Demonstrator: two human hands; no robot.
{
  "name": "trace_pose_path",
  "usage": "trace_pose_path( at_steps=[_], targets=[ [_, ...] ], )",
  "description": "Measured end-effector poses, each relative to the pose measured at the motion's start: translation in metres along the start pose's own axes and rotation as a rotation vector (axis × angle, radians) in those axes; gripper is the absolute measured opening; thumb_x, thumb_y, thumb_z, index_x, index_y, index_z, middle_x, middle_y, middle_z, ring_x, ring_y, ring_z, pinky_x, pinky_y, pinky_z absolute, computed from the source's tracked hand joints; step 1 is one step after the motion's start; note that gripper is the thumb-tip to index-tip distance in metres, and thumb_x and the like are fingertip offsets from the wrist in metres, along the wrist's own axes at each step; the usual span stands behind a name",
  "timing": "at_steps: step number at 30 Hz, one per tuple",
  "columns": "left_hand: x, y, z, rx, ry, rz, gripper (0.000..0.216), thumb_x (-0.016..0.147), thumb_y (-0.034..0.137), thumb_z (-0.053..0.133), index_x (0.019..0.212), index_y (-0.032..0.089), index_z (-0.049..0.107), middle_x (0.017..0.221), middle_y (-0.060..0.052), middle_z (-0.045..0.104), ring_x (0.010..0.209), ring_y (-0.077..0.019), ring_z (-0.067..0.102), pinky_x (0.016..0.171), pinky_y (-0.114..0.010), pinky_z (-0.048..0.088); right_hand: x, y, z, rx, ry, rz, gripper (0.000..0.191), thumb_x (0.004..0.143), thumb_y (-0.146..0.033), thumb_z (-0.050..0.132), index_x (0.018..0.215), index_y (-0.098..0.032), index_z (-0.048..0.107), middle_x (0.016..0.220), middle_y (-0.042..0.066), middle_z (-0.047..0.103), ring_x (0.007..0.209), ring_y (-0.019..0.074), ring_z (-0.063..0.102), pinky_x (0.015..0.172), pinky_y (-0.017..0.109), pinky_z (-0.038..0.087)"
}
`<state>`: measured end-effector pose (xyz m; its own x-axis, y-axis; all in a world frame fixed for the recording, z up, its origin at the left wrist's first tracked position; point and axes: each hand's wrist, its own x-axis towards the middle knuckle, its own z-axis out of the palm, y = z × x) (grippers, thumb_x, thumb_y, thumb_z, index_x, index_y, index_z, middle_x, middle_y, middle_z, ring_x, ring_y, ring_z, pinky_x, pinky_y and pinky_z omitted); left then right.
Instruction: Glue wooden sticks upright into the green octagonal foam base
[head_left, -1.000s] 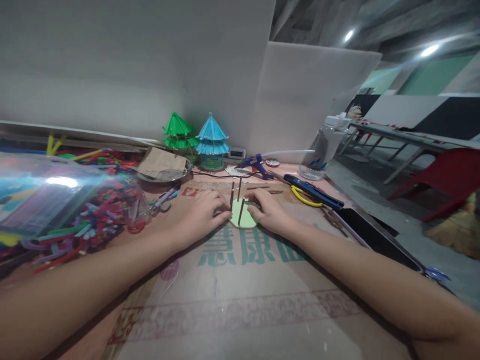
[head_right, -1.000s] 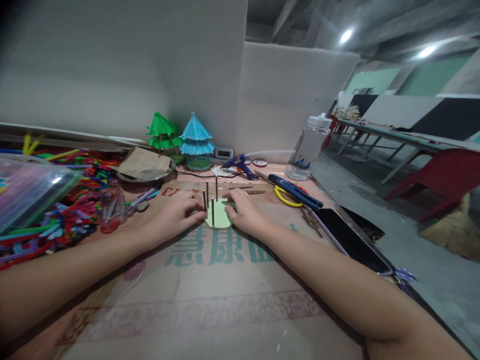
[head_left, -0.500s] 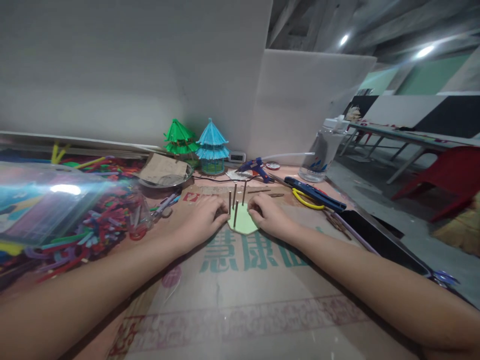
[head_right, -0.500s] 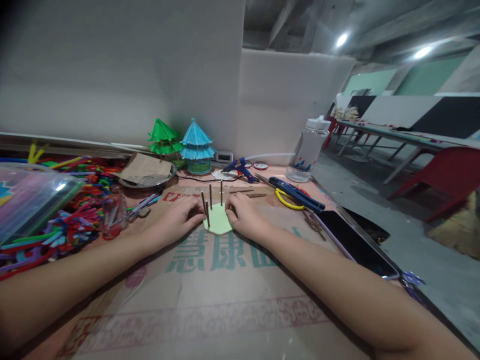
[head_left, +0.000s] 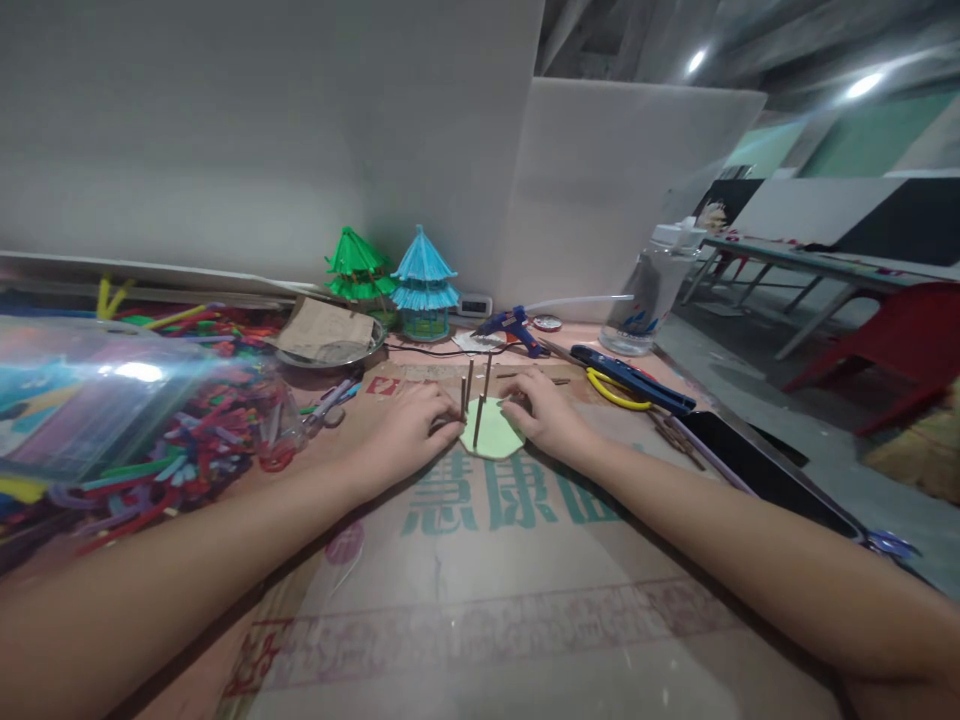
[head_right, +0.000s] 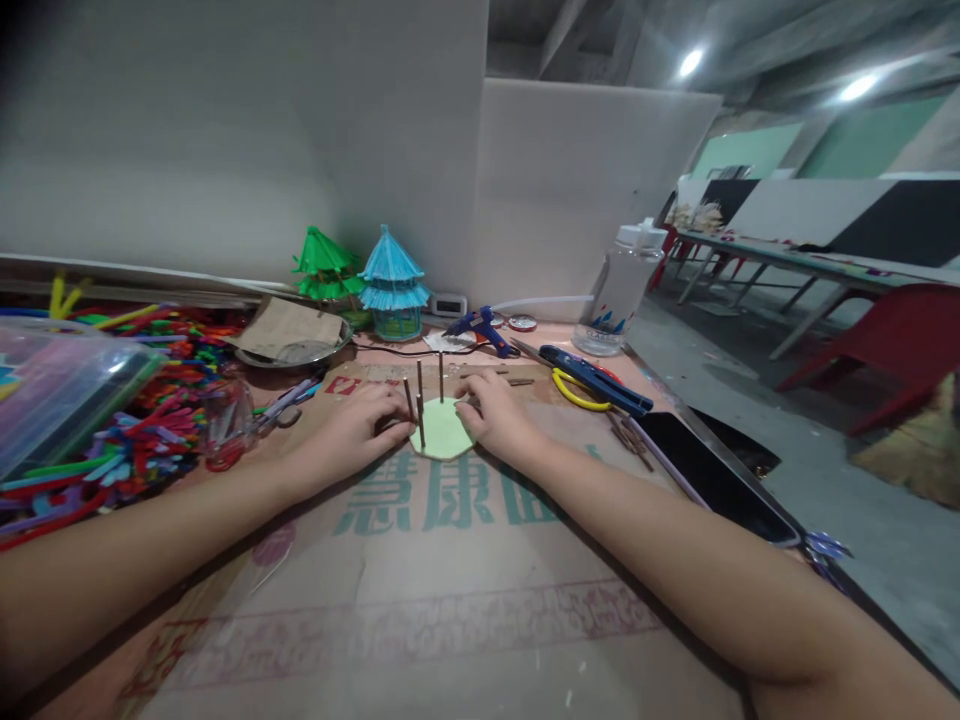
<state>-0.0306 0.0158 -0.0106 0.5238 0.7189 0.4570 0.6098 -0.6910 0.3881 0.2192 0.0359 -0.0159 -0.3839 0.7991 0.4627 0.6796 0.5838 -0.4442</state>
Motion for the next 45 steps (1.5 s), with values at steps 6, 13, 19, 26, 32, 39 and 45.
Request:
trace_pose_path(
  at_steps=[6,13,19,26,32,39,45],
  targets=[
    [-0.001,0.000,0.001,0.017,-0.011,0.020,0.010,0.093,0.027,0.059,0.091,0.020,0.067,0.097,-0.007,0.069,0.099,-0.0249,0.063,0.093,-0.041,0.049,-0.001,-0.003,-0.001,0.065,0.009,-0.008,0.011,0.089,-0.014,0.058,0.099,-0.019,0.061,0.101,0.008,0.062,0.093,0.0227,0.057,0.084,0.037,0.046],
    [0.000,0.002,-0.002,-0.012,-0.003,0.006,0.012,0.093,0.029,0.060,0.088,0.020,0.066,0.097,-0.007,0.069,0.098,-0.0246,0.064,0.089,-0.039,0.049,-0.001,-0.004,-0.001,0.031,-0.016,-0.027,0.010,0.089,-0.014,0.057,0.096,-0.019,0.062,0.101,0.009,0.061,0.099,0.0254,0.058,0.091,0.041,0.045],
    [0.000,0.006,-0.004,0.012,0.007,-0.006,0.011,0.090,0.026,0.063,0.086,0.019,0.070,0.092,-0.006,0.070,0.095,-0.0248,0.065,0.088,-0.039,0.049,-0.003,-0.005,-0.001,0.009,-0.036,-0.023,0.010,0.091,-0.016,0.056,0.098,-0.020,0.062,0.103,0.009,0.061,0.101,0.0258,0.057,0.092,0.042,0.045],
    [0.001,0.007,-0.006,-0.038,-0.041,-0.054,0.023,0.095,0.036,0.057,0.089,0.019,0.071,0.091,-0.006,0.073,0.088,-0.0239,0.065,0.081,-0.037,0.048,0.003,0.005,0.002,-0.027,-0.056,-0.047,0.016,0.089,-0.009,0.054,0.094,-0.019,0.066,0.104,0.010,0.061,0.101,0.0262,0.057,0.094,0.042,0.046],
    [0.002,0.006,-0.005,-0.073,0.024,-0.193,0.012,0.084,0.026,0.056,0.090,0.017,0.061,0.086,-0.006,0.067,0.081,-0.0225,0.062,0.071,-0.033,0.047,0.006,0.012,0.003,-0.035,-0.057,-0.040,0.018,0.088,-0.009,0.053,0.092,-0.017,0.068,0.101,0.011,0.064,0.100,0.0262,0.059,0.094,0.041,0.047],
    [0.003,-0.002,-0.004,-0.035,0.016,-0.104,0.027,0.095,0.035,0.051,0.107,0.015,0.066,0.104,-0.011,0.068,0.103,-0.0281,0.062,0.092,-0.043,0.048,0.006,0.010,0.002,-0.056,-0.047,-0.028,0.016,0.088,-0.011,0.054,0.093,-0.017,0.068,0.102,0.011,0.067,0.100,0.0263,0.060,0.093,0.040,0.046],
    [0.002,0.002,-0.008,0.049,0.058,-0.014,0.025,0.099,0.034,0.052,0.096,0.016,0.070,0.102,-0.011,0.071,0.101,-0.0276,0.063,0.093,-0.043,0.047,0.006,0.003,-0.001,0.033,-0.013,0.063,0.019,0.087,-0.015,0.056,0.104,-0.017,0.064,0.104,0.009,0.069,0.098,0.0250,0.062,0.091,0.039,0.047]
  ],
)
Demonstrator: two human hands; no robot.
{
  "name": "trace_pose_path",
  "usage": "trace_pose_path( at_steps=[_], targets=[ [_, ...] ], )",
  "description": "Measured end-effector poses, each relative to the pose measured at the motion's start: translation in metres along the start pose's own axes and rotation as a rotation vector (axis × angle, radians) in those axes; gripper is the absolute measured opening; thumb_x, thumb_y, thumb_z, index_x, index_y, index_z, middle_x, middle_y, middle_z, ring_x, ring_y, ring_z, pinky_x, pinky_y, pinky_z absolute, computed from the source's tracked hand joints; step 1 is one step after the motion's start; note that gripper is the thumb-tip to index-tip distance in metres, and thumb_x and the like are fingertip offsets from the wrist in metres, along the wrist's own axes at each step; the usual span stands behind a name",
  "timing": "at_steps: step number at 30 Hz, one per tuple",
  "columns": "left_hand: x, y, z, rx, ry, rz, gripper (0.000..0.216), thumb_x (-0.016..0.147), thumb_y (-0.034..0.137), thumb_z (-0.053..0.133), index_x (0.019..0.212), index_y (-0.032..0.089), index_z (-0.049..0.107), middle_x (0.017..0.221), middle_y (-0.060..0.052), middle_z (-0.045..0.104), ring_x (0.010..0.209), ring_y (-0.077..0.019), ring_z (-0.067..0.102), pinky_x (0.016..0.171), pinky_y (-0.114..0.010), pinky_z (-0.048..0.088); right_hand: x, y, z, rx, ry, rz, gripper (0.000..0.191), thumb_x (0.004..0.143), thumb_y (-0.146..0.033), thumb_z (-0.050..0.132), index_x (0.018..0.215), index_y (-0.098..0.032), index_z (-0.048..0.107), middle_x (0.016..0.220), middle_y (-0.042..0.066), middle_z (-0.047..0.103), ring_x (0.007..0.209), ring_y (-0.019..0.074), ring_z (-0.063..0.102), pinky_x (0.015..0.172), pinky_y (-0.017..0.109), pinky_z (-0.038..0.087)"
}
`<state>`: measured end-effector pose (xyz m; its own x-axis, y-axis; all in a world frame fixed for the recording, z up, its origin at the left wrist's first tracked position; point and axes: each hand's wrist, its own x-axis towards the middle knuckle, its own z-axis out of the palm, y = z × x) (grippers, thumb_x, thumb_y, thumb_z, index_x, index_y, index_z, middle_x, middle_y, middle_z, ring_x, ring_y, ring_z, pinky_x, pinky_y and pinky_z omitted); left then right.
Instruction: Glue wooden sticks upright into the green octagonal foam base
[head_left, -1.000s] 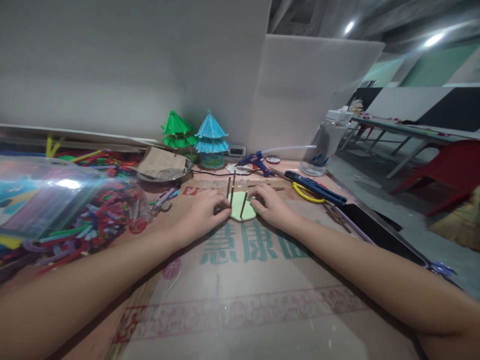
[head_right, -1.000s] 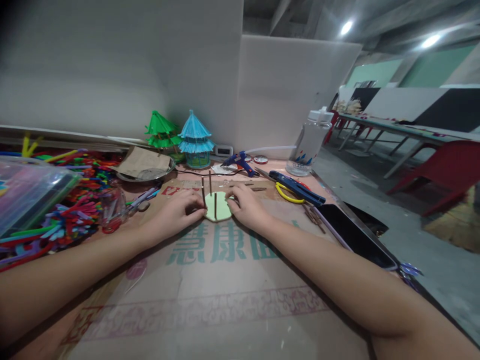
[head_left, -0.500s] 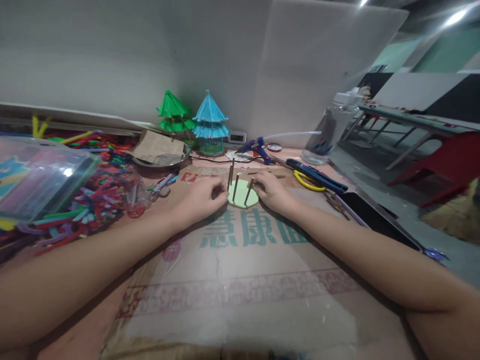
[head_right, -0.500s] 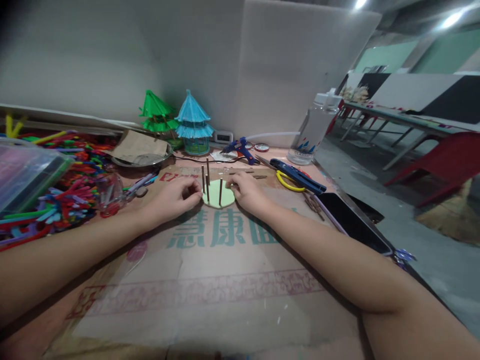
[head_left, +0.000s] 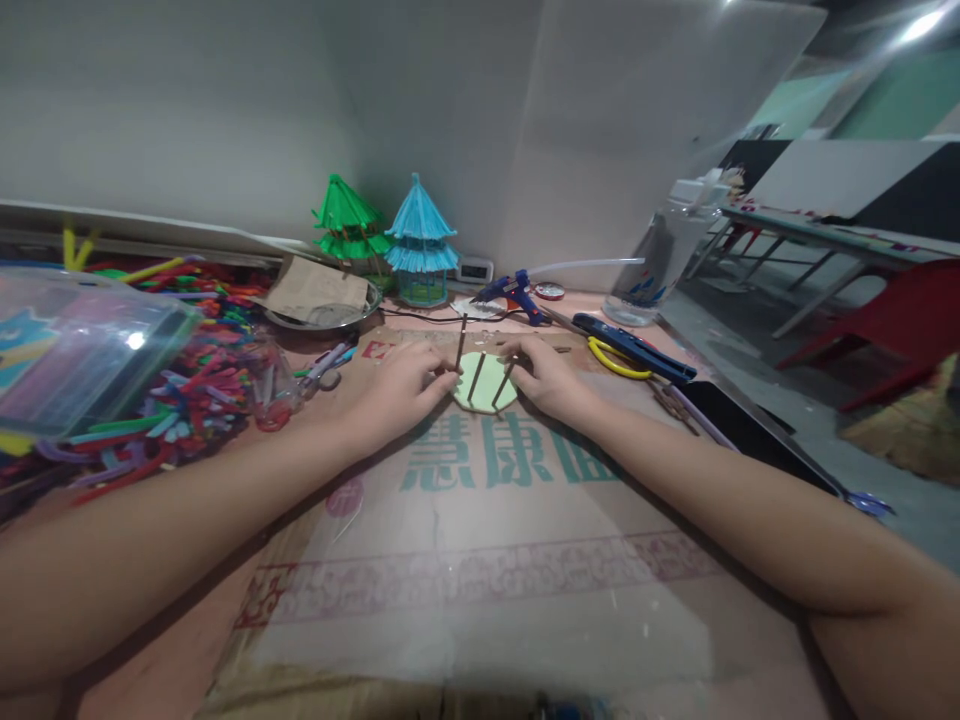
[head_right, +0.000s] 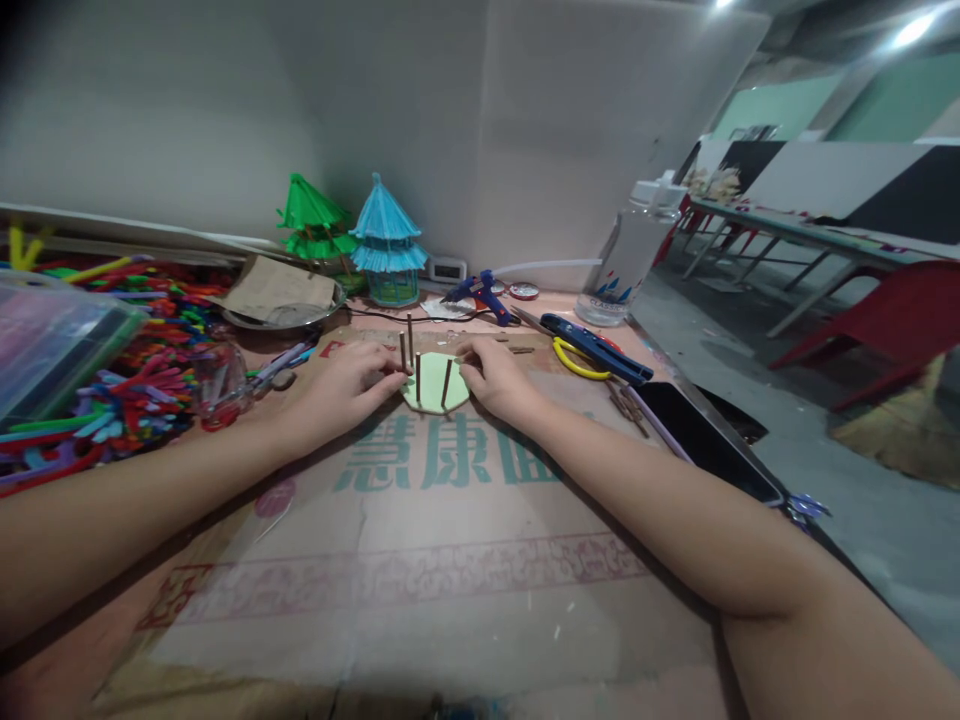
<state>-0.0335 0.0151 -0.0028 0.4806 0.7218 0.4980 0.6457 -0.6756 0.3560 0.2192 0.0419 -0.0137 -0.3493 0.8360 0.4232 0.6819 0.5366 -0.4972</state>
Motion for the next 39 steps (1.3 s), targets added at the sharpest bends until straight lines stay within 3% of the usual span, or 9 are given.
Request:
trace_pose_path(
  at_steps=[8,13,18,26,32,39],
  targets=[
    [-0.002,0.006,-0.001,0.033,-0.028,0.028,0.025,0.097,0.033,0.059,0.097,0.017,0.077,0.094,-0.009,0.074,0.095,-0.0266,0.065,0.087,-0.041,0.048,-0.003,-0.004,-0.002,-0.008,-0.016,0.037,0.019,0.087,-0.014,0.054,0.103,-0.018,0.063,0.099,0.009,0.068,0.097,0.0259,0.060,0.091,0.041,0.046],
    [-0.001,0.002,0.001,-0.005,-0.047,0.002,0.027,0.099,0.034,0.057,0.100,0.017,0.078,0.101,-0.009,0.077,0.100,-0.0269,0.067,0.092,-0.042,0.049,-0.002,0.001,-0.002,-0.058,-0.046,-0.042,0.015,0.087,-0.014,0.053,0.095,-0.017,0.065,0.107,0.012,0.068,0.106,0.0275,0.059,0.101,0.045,0.045],
    [-0.001,0.003,0.001,-0.025,-0.054,-0.022,0.026,0.098,0.035,0.057,0.100,0.017,0.075,0.102,-0.009,0.076,0.100,-0.0269,0.067,0.093,-0.042,0.049,-0.002,0.001,-0.001,-0.020,-0.047,-0.073,0.019,0.088,-0.013,0.053,0.100,-0.019,0.067,0.113,0.011,0.069,0.112,0.0268,0.060,0.105,0.045,0.044],
    [-0.002,0.004,0.001,-0.011,-0.052,-0.044,0.026,0.099,0.035,0.050,0.099,0.017,0.070,0.104,-0.010,0.072,0.100,-0.0266,0.066,0.094,-0.042,0.050,-0.006,-0.009,-0.005,0.052,-0.040,0.009,0.024,0.093,-0.012,0.045,0.108,-0.017,0.063,0.111,0.011,0.072,0.103,0.0238,0.064,0.096,0.039,0.049],
    [-0.001,-0.001,0.003,-0.013,-0.069,-0.018,0.027,0.100,0.033,0.046,0.097,0.017,0.067,0.102,-0.011,0.069,0.101,-0.0273,0.062,0.095,-0.044,0.049,-0.004,-0.011,-0.005,0.044,-0.035,0.036,0.023,0.092,-0.010,0.047,0.105,-0.017,0.065,0.109,0.010,0.074,0.103,0.0229,0.066,0.094,0.037,0.049],
    [0.000,-0.008,0.008,-0.078,-0.069,-0.003,0.020,0.097,0.029,0.049,0.093,0.019,0.066,0.098,-0.007,0.068,0.096,-0.0233,0.061,0.089,-0.038,0.049,-0.008,-0.018,-0.008,0.013,-0.058,0.025,0.017,0.091,-0.011,0.053,0.097,-0.019,0.066,0.102,0.007,0.074,0.099,0.0230,0.066,0.089,0.036,0.048]
  ],
)
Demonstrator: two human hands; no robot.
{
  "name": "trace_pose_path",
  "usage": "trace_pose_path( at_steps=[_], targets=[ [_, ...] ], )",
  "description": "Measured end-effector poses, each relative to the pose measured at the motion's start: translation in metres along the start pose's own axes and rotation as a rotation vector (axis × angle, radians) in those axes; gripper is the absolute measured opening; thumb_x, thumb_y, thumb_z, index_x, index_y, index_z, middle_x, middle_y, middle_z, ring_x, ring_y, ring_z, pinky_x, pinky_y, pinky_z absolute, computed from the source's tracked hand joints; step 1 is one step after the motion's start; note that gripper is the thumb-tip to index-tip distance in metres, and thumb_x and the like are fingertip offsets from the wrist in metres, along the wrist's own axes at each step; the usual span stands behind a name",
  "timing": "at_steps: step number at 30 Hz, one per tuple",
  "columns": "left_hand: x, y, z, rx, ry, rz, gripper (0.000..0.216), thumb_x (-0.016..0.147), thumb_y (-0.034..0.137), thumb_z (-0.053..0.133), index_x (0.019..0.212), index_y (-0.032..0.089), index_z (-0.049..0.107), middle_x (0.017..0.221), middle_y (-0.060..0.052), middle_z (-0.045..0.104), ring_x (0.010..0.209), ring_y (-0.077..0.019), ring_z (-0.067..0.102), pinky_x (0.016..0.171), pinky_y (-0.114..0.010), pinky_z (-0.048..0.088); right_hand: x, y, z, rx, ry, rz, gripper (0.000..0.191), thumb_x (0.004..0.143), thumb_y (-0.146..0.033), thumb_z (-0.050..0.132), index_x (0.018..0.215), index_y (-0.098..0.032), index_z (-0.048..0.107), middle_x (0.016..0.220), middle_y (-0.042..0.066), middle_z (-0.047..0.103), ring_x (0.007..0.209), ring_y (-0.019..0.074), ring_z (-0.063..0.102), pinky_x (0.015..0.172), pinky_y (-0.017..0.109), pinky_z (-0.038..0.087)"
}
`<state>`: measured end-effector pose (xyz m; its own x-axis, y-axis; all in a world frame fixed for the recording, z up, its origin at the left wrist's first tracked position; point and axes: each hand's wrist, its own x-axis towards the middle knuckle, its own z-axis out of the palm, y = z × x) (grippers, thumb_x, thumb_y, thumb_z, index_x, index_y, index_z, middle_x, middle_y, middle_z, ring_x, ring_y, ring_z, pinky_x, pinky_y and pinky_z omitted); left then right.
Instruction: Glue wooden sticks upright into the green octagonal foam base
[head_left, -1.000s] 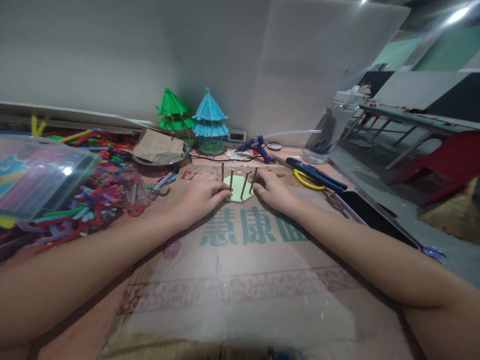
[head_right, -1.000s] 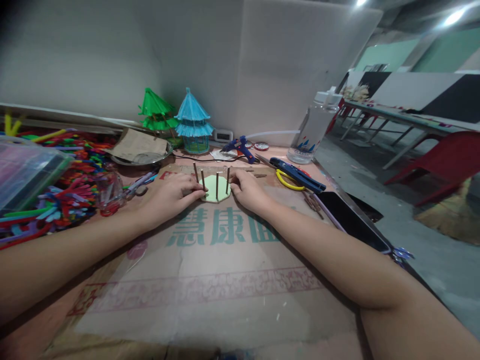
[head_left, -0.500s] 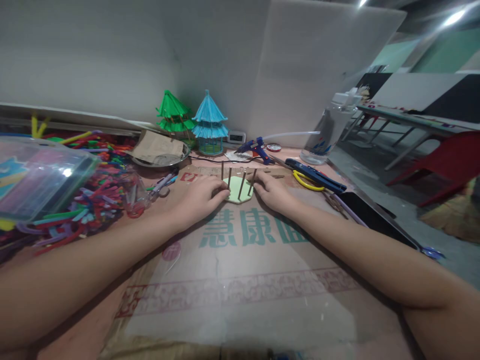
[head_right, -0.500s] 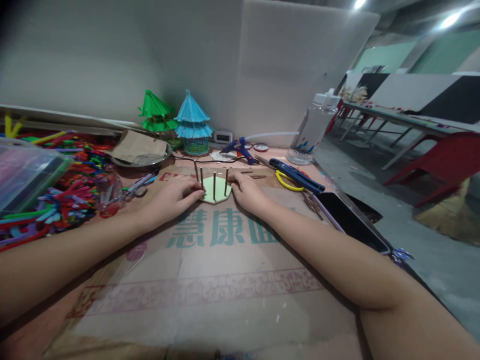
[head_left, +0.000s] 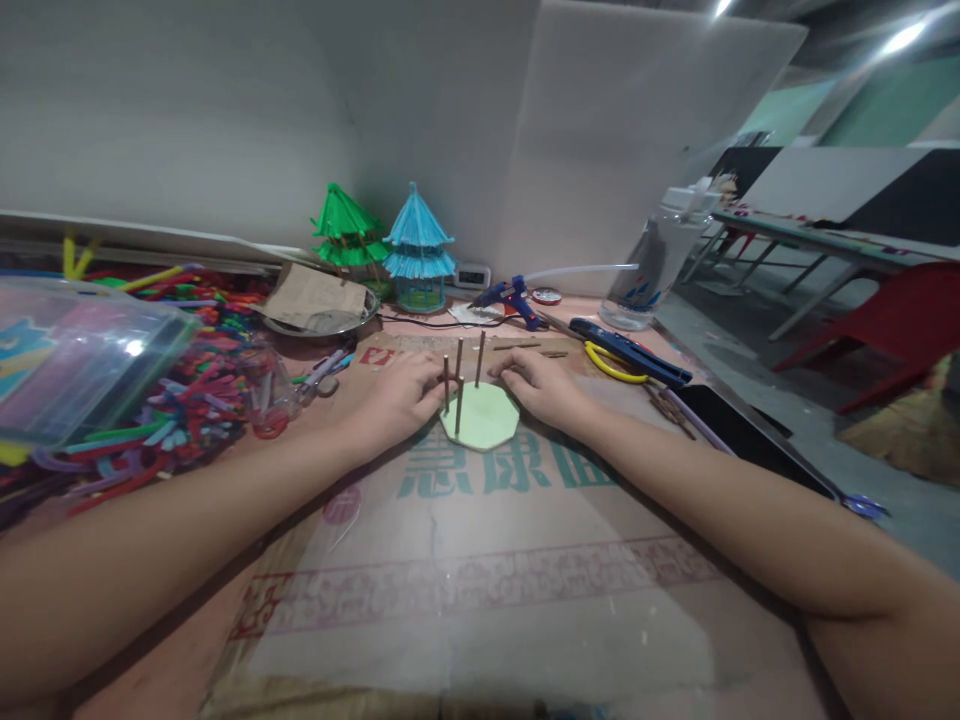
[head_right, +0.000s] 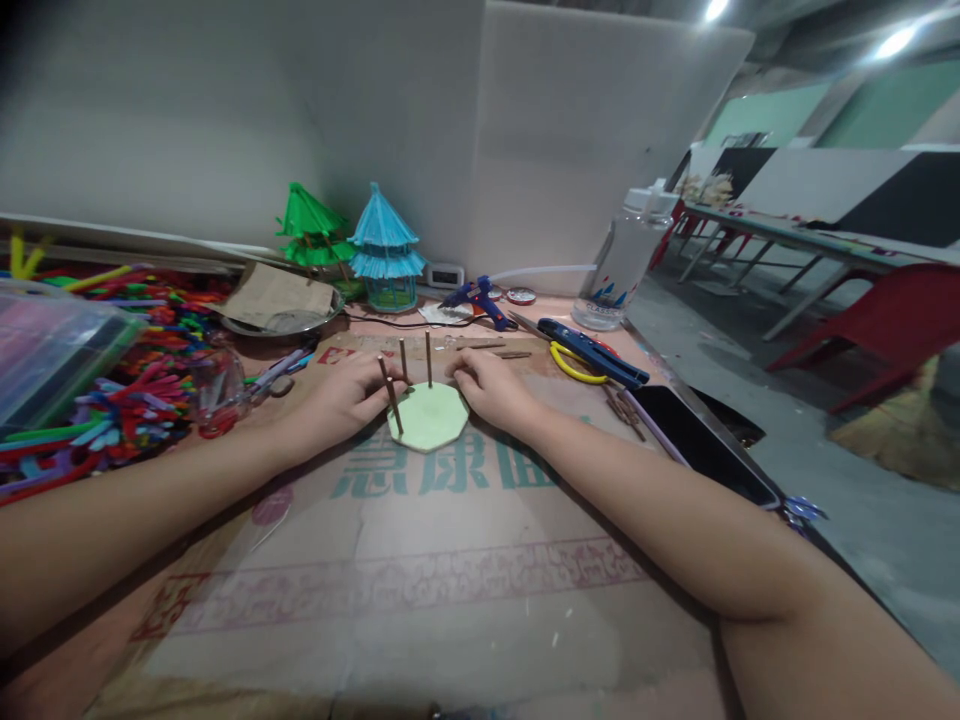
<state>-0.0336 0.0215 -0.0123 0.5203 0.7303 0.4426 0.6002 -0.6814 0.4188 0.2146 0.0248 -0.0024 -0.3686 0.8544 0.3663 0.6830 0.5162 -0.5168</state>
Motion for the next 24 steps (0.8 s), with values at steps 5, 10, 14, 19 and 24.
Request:
trace_pose_path(
  at_steps=[5,10,14,19,24],
  targets=[
    [-0.0017,0.0052,-0.0001,-0.099,0.052,-0.131,0.018,0.094,0.030,0.050,0.098,0.018,0.063,0.093,-0.006,0.067,0.085,-0.0220,0.062,0.078,-0.036,0.050,0.0008,-0.0032,-0.0016,-0.017,0.005,-0.023,0.014,0.092,-0.012,0.054,0.095,-0.017,0.066,0.101,0.009,0.072,0.100,0.0241,0.064,0.090,0.037,0.047],
    [-0.0005,0.0059,0.0001,-0.166,0.029,-0.131,0.020,0.095,0.028,0.047,0.099,0.018,0.063,0.095,-0.006,0.069,0.087,-0.0212,0.064,0.079,-0.035,0.052,0.0024,-0.0008,0.0004,-0.014,0.003,-0.006,0.014,0.092,-0.011,0.054,0.096,-0.017,0.065,0.100,0.009,0.072,0.098,0.0238,0.063,0.089,0.037,0.046],
    [0.0032,0.0048,-0.0009,-0.198,-0.009,-0.013,0.023,0.098,0.029,0.049,0.102,0.019,0.070,0.104,-0.008,0.074,0.097,-0.0229,0.067,0.090,-0.039,0.052,0.0027,-0.0003,0.0014,-0.008,0.000,-0.010,0.014,0.092,-0.011,0.054,0.095,-0.017,0.066,0.099,0.008,0.072,0.096,0.0230,0.063,0.087,0.036,0.046],
    [0.0032,0.0030,-0.0024,-0.158,-0.008,0.011,0.022,0.096,0.033,0.054,0.096,0.019,0.071,0.098,-0.008,0.073,0.097,-0.0245,0.066,0.092,-0.041,0.051,0.0021,-0.0009,0.0009,0.013,-0.001,-0.005,0.014,0.091,-0.009,0.054,0.095,-0.017,0.065,0.096,0.007,0.072,0.093,0.0219,0.063,0.084,0.034,0.046],
    [0.0015,0.0042,-0.0030,-0.188,-0.043,0.011,0.018,0.093,0.032,0.058,0.090,0.020,0.071,0.091,-0.005,0.070,0.088,-0.0216,0.065,0.084,-0.036,0.052,0.0016,0.0022,0.0024,0.005,0.018,-0.032,0.013,0.091,-0.010,0.055,0.095,-0.018,0.065,0.098,0.007,0.071,0.095,0.0220,0.062,0.088,0.035,0.046]
  ],
)
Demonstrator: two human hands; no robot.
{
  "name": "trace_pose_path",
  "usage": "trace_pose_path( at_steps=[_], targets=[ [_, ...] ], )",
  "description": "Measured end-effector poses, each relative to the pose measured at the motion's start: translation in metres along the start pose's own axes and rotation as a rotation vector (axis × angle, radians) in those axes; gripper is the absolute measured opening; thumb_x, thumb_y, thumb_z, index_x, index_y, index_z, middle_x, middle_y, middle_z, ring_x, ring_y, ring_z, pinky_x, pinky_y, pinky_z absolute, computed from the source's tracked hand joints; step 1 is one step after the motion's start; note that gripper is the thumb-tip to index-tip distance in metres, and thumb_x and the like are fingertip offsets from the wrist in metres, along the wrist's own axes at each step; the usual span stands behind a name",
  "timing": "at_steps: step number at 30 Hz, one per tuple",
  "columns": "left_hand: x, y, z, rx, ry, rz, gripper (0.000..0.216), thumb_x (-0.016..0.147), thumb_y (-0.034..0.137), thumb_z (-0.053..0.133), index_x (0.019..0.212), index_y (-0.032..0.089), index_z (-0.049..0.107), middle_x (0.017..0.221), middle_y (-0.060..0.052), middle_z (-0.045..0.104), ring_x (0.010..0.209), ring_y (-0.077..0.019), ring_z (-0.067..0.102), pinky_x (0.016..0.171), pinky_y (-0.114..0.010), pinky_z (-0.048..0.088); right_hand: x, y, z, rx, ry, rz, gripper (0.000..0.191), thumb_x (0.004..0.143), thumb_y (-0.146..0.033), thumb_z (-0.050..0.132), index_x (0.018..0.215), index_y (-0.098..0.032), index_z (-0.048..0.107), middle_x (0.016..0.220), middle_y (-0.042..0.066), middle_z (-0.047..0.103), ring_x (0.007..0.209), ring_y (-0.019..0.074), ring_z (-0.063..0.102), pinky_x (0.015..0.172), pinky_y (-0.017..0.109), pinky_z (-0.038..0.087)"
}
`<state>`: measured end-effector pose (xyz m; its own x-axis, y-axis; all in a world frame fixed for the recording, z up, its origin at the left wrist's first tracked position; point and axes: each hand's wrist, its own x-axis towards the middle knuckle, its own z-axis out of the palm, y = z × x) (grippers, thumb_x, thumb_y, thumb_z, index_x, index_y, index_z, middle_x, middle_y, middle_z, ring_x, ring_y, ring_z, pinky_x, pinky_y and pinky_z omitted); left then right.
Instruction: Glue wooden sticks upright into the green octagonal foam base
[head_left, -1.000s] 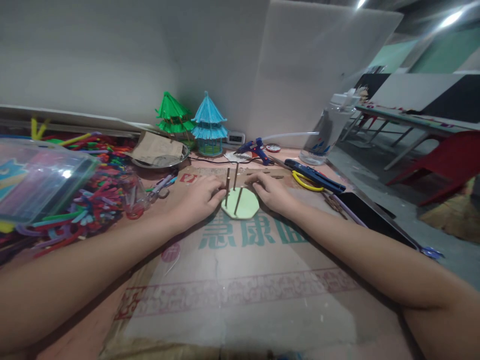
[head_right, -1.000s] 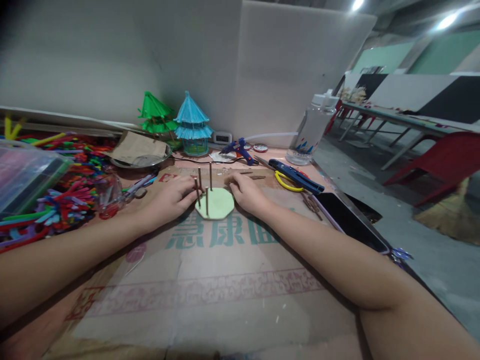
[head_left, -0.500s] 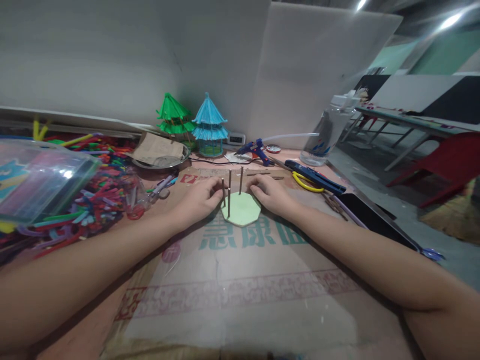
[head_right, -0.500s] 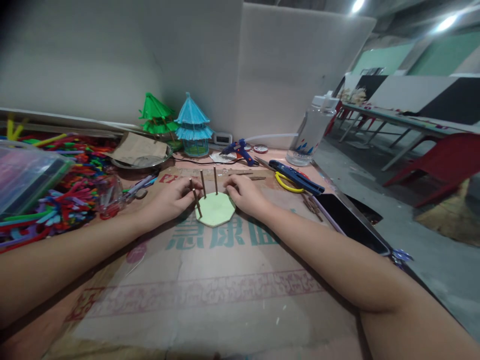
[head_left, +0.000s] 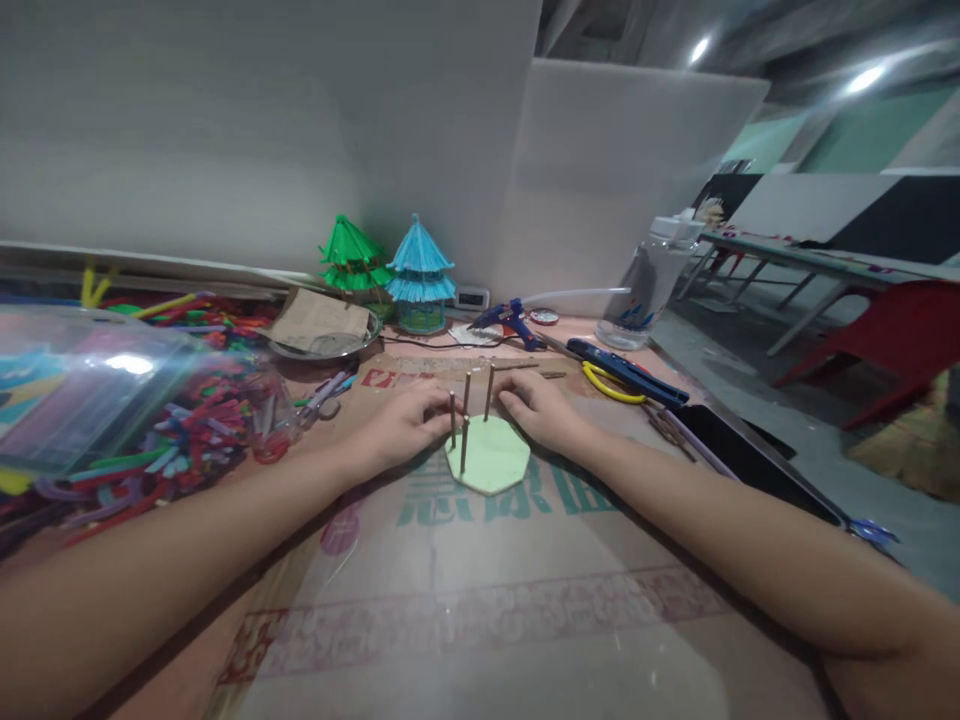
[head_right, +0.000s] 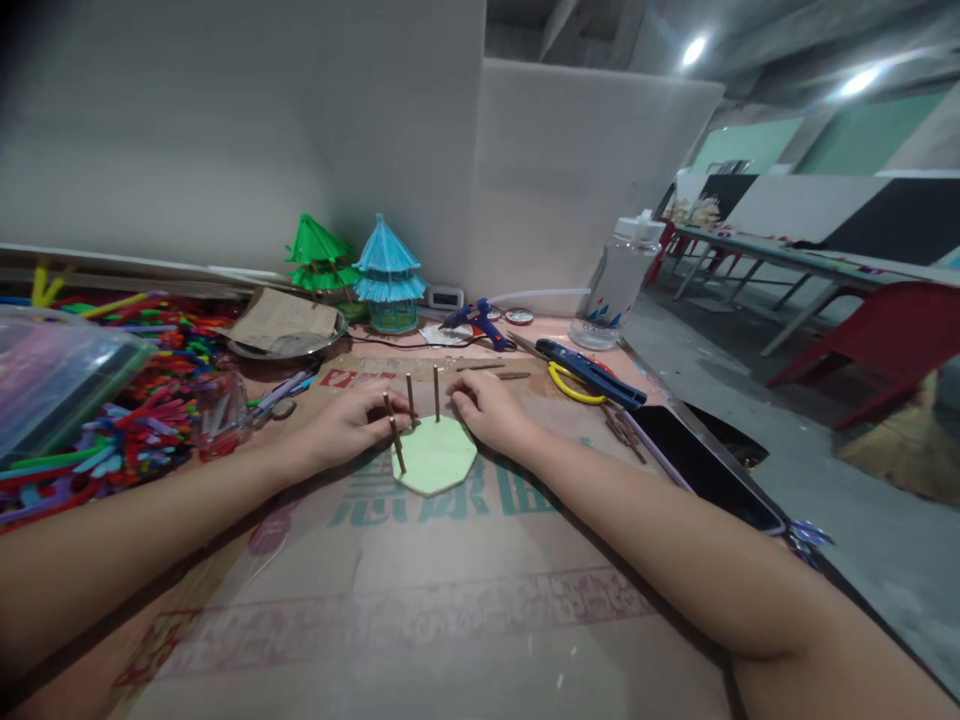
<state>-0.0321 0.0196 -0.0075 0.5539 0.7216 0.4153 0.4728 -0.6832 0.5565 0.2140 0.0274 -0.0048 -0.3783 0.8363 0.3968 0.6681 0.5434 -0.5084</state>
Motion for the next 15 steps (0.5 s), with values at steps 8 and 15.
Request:
trace_pose_path(
  at_steps=[8,15],
  targets=[
    [0.0008,-0.0046,0.0038,-0.014,-0.016,0.000,0.020,0.094,0.032,0.055,0.084,0.019,0.068,0.092,-0.006,0.069,0.090,-0.0223,0.062,0.087,-0.037,0.050,-0.0001,-0.0006,0.0013,-0.011,-0.013,0.027,0.014,0.091,-0.009,0.056,0.094,-0.017,0.066,0.097,0.008,0.070,0.094,0.0222,0.062,0.087,0.036,0.047],
    [0.0003,-0.0044,0.0044,-0.047,0.051,-0.071,0.021,0.094,0.037,0.055,0.088,0.020,0.067,0.096,-0.007,0.069,0.096,-0.0246,0.061,0.090,-0.040,0.048,-0.0015,0.0018,0.0022,-0.015,0.016,0.019,0.012,0.091,-0.012,0.056,0.094,-0.018,0.066,0.096,0.009,0.071,0.092,0.0228,0.064,0.082,0.035,0.049]
  ],
)
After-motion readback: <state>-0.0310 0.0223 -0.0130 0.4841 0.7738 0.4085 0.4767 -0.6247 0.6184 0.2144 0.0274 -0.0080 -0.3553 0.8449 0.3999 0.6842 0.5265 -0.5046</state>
